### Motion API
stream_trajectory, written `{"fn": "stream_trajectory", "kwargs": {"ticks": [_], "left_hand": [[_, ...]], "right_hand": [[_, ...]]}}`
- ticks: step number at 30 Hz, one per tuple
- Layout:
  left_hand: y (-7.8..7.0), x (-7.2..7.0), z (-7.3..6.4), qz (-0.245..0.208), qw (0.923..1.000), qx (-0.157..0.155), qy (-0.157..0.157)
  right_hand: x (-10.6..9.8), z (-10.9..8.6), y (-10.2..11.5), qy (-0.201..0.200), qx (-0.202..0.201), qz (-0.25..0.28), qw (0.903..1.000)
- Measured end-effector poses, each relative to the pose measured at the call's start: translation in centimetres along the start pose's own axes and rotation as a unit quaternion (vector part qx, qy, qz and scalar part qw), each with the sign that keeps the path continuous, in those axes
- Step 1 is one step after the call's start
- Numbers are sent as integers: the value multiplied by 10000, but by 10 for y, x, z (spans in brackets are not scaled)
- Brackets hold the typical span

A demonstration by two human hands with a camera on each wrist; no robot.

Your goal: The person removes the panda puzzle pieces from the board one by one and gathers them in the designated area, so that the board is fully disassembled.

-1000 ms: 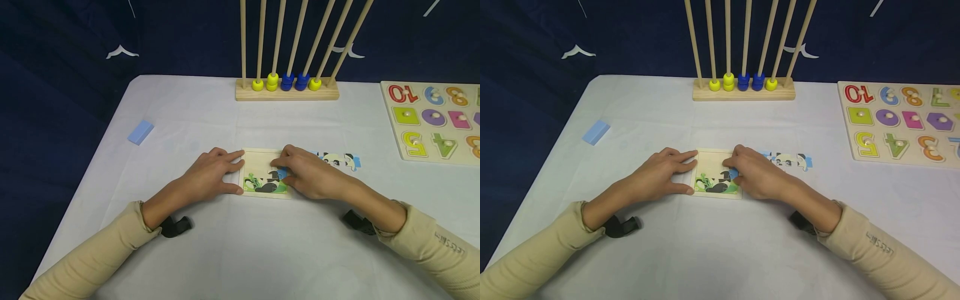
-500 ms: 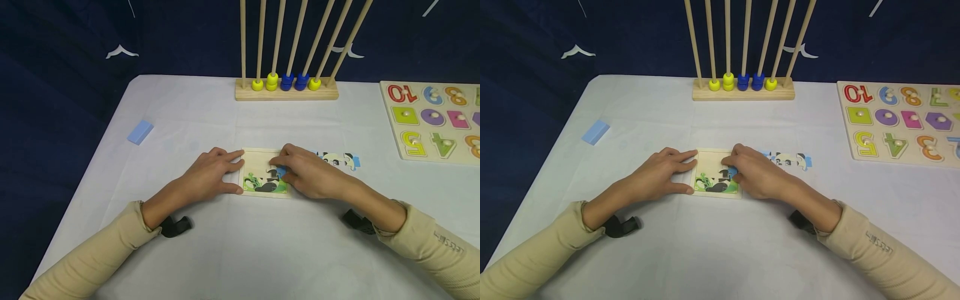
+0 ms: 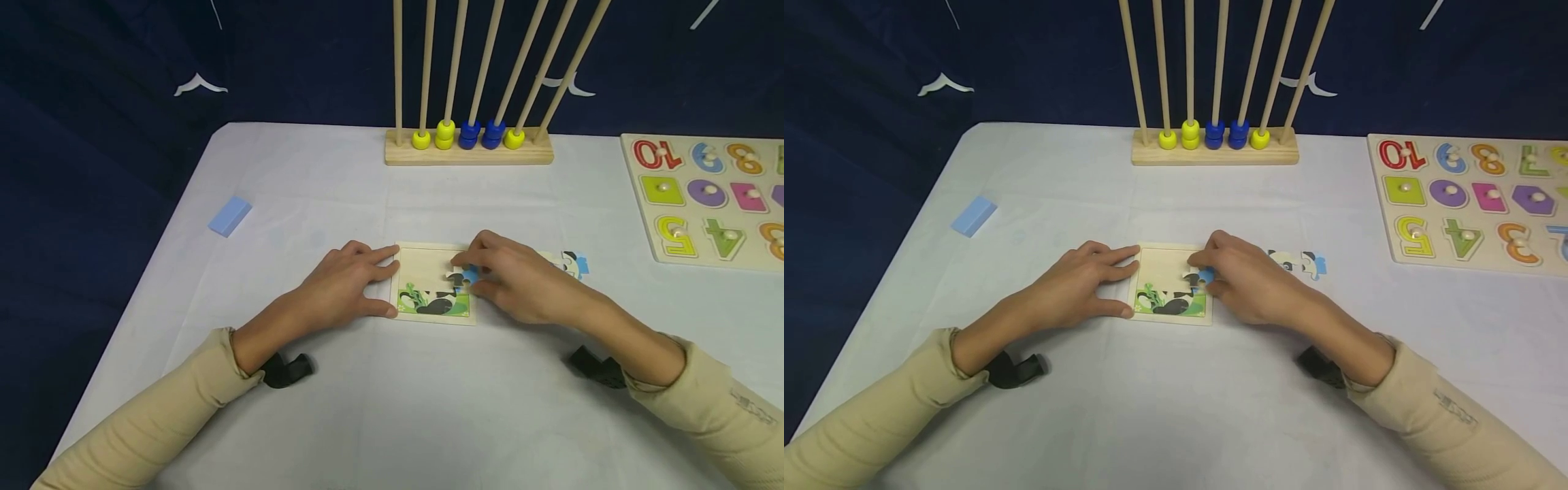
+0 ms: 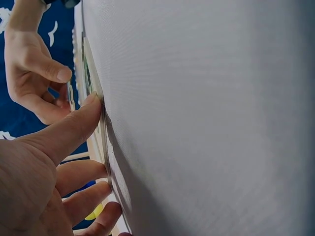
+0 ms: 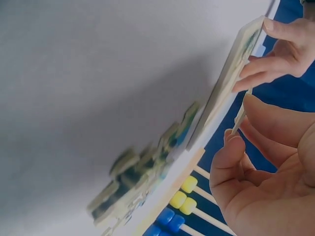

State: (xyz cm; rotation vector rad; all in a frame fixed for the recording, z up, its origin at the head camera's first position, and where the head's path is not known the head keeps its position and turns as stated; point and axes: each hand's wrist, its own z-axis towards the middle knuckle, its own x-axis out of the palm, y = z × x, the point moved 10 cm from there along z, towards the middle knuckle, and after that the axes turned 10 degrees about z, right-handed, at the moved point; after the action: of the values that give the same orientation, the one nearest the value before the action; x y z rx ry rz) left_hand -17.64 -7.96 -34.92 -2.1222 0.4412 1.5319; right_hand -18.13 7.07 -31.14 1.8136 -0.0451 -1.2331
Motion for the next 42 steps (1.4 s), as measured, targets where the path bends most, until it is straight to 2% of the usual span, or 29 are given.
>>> {"fn": "stream_trajectory", "kwargs": {"ticks": [14, 26, 35, 42], "left_hand": [[-1, -2, -2, -69, 10000, -16, -3], [-1, -2, -2, -27, 10000, 5, 4], [-2, 0, -2, -66, 10000, 28, -25], [-1, -1, -2, -44, 10000, 42, -58]], "right_hand": [[-12, -17, -10, -143, 98, -271, 9995], [-23, -41, -29, -104, 238, -110, 9996], [-37, -69, -51, -361, 48, -89, 9993], [-48, -90, -70, -581, 73, -157, 9982]]}}
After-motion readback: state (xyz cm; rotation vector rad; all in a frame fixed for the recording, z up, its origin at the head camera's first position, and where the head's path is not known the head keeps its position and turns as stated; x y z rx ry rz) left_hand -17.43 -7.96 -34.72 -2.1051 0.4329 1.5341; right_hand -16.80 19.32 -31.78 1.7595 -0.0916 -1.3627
